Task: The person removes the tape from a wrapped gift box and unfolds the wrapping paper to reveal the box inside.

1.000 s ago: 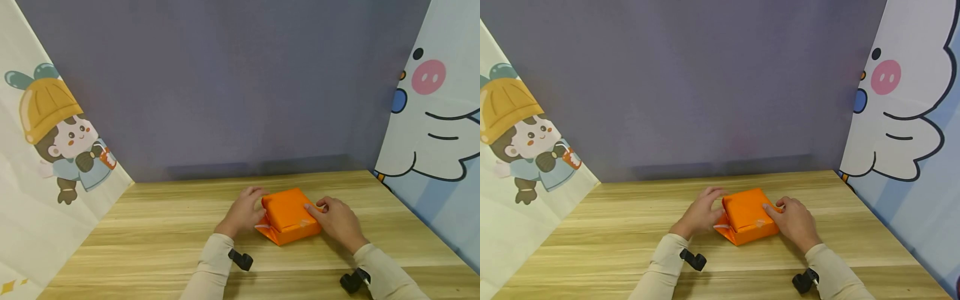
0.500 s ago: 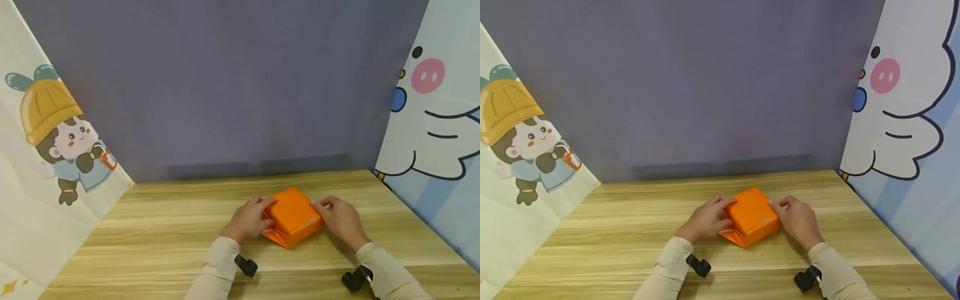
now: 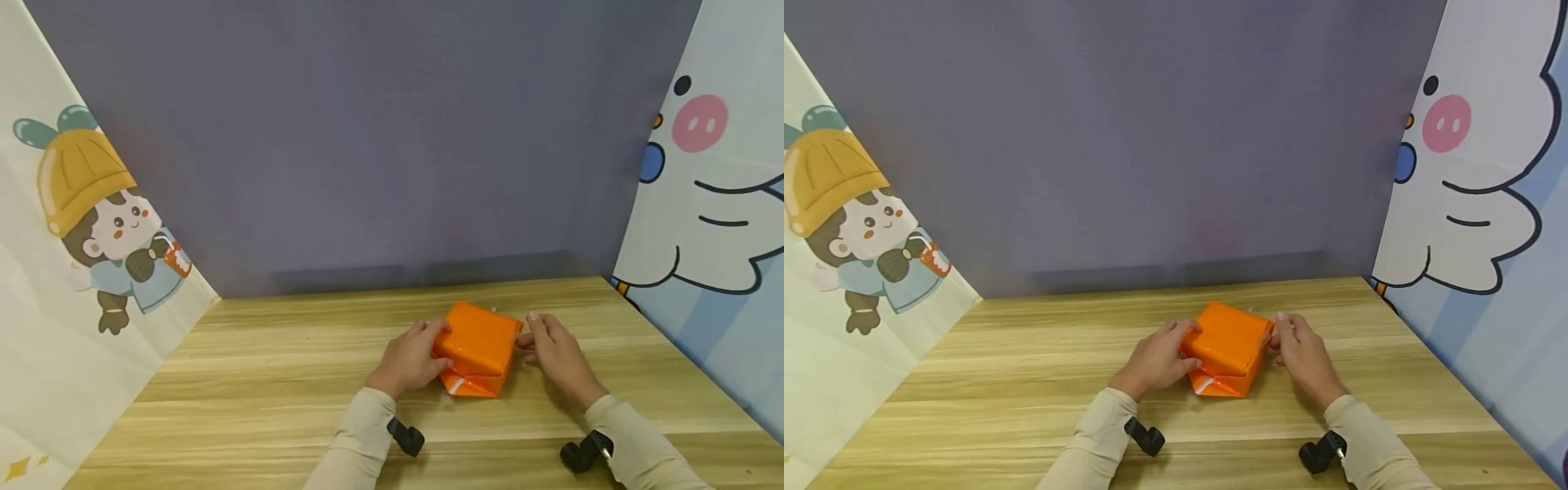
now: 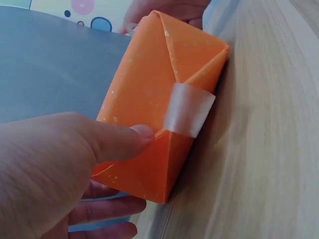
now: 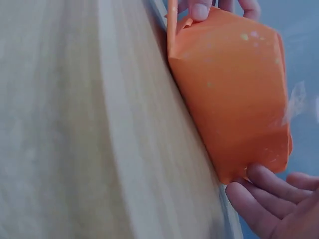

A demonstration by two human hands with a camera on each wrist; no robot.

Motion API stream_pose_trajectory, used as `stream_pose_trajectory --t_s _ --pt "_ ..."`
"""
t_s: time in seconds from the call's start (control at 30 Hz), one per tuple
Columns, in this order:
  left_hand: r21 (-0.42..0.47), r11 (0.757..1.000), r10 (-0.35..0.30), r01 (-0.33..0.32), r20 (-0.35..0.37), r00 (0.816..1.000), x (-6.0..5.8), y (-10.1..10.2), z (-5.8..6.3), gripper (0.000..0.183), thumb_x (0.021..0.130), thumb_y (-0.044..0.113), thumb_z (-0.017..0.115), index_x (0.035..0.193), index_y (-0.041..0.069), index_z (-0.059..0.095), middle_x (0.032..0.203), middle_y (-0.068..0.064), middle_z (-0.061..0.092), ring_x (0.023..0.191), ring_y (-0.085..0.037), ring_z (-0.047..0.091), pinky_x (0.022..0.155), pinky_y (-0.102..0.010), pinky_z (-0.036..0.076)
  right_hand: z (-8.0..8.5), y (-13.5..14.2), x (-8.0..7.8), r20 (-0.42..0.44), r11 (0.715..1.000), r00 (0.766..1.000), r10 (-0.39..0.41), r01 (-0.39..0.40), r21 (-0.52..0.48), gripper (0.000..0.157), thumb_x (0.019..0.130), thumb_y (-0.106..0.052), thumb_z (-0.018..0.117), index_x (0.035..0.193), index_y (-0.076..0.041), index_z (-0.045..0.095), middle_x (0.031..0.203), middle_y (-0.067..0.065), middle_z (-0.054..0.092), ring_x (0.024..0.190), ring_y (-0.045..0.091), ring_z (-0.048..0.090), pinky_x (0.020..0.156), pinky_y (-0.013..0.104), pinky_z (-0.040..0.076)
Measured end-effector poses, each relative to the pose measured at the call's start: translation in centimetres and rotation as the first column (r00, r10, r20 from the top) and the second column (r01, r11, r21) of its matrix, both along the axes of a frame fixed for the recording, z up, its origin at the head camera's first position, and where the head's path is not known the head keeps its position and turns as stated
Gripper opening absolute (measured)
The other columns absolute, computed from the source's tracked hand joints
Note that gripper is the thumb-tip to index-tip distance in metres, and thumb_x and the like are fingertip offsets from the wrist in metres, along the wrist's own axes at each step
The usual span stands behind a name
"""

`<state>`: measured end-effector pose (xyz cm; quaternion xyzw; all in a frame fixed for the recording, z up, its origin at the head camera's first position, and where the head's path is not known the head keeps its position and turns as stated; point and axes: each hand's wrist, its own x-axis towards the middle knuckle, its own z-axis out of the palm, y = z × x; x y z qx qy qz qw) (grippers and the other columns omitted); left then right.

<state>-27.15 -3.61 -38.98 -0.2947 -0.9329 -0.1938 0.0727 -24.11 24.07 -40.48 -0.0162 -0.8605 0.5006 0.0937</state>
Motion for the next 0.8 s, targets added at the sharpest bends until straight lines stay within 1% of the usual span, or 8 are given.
stream_pose_trajectory --t_s 0.2,0.27,0.33,0.4,0.47,0.63,0.73,0.8 --pt "0.02 0.999 0.026 -0.027 0.047 0.999 0.1 0.3 0.2 0.055 0.087 0.036 0.077 0.134 0.027 0.05 0.12 -0.007 0.057 0.091 -0.025 0.063 0.077 -0.038 0.051 -0.2 0.0 -0.1 -0.035 0.977 0.992 0.117 -0.121 -0.176 0.074 0.107 -0.055 0.017 0.144 0.008 0.03 0.126 0.036 0.057 0.112 0.046 0.062 0.082 0.044 0.058" --pt "0.033 0.999 0.03 -0.033 0.084 0.996 0.2 0.3 0.2 0.059 0.086 0.034 0.078 0.137 0.027 0.049 0.121 -0.008 0.055 0.094 -0.025 0.062 0.079 -0.039 0.052 0.0 0.0 -0.1 -0.016 0.957 0.981 0.192 -0.191 -0.217 0.075 0.107 -0.055 0.016 0.148 0.007 0.022 0.138 0.039 0.047 0.121 0.049 0.055 0.088 0.047 0.055" --pt "0.05 0.998 0.028 -0.034 0.126 0.992 0.2 0.3 0.1 0.064 0.085 0.032 0.079 0.14 0.027 0.047 0.121 -0.009 0.053 0.094 -0.024 0.061 0.08 -0.039 0.052 0.1 -0.2 0.0 0.022 0.934 0.96 0.278 -0.265 -0.238 0.074 0.108 -0.053 0.017 0.151 0.008 0.013 0.148 0.04 0.034 0.13 0.051 0.045 0.095 0.05 0.051" --pt "0.073 0.997 0.017 -0.029 0.166 0.986 0.2 0.2 0.0 0.07 0.084 0.029 0.08 0.145 0.027 0.045 0.122 -0.011 0.051 0.094 -0.024 0.06 0.081 -0.039 0.052 0.2 -0.4 0.1 0.058 0.921 0.939 0.339 -0.319 -0.223 0.073 0.109 -0.048 0.024 0.153 0.008 0.006 0.152 0.039 0.026 0.135 0.051 0.04 0.1 0.051 0.047" --pt "0.095 0.995 0.002 -0.022 0.2 0.98 0.2 0.1 0.0 0.074 0.084 0.026 0.08 0.148 0.026 0.042 0.123 -0.012 0.05 0.094 -0.024 0.06 0.082 -0.04 0.052 0.2 -0.5 0.1 0.082 0.921 0.926 0.368 -0.351 -0.166 0.075 0.109 -0.043 0.035 0.154 0.008 0.002 0.155 0.037 0.022 0.139 0.049 0.035 0.104 0.053 0.042" --pt "0.169 0.985 -0.073 0.024 0.29 0.954 0.0 -0.4 0.0 0.08 0.084 0.017 0.08 0.152 0.026 0.038 0.127 -0.012 0.046 0.104 -0.025 0.057 0.091 -0.039 0.049 -0.1 -1.0 0.1 0.099 0.933 0.928 0.358 -0.359 -0.01 0.094 0.101 -0.04 0.06 0.156 0.004 -0.003 0.158 0.033 0.019 0.141 0.046 0.034 0.11 0.057 0.032" --pt "0.205 0.977 -0.124 0.054 0.348 0.929 -0.1 -0.8 0.2 0.083 0.084 0.012 0.079 0.154 0.027 0.036 0.132 -0.012 0.043 0.111 -0.023 0.053 0.096 -0.039 0.046 -0.3 -1.3 0.1 0.086 0.937 0.936 0.342 -0.346 0.04 0.1 0.097 -0.044 0.065 0.156 0.004 -0.002 0.157 0.034 0.021 0.139 0.046 0.038 0.11 0.058 0.032" --pt "0.237 0.969 -0.159 0.067 0.393 0.906 -0.2 -1.0 0.3 0.084 0.084 0.01 0.078 0.155 0.028 0.035 0.136 -0.011 0.041 0.115 -0.023 0.05 0.099 -0.039 0.044 -0.5 -1.3 0.1 0.072 0.938 0.939 0.337 -0.342 0.063 0.1 0.096 -0.044 0.066 0.156 0.005 0.001 0.157 0.034 0.022 0.137 0.046 0.04 0.109 0.057 0.034"
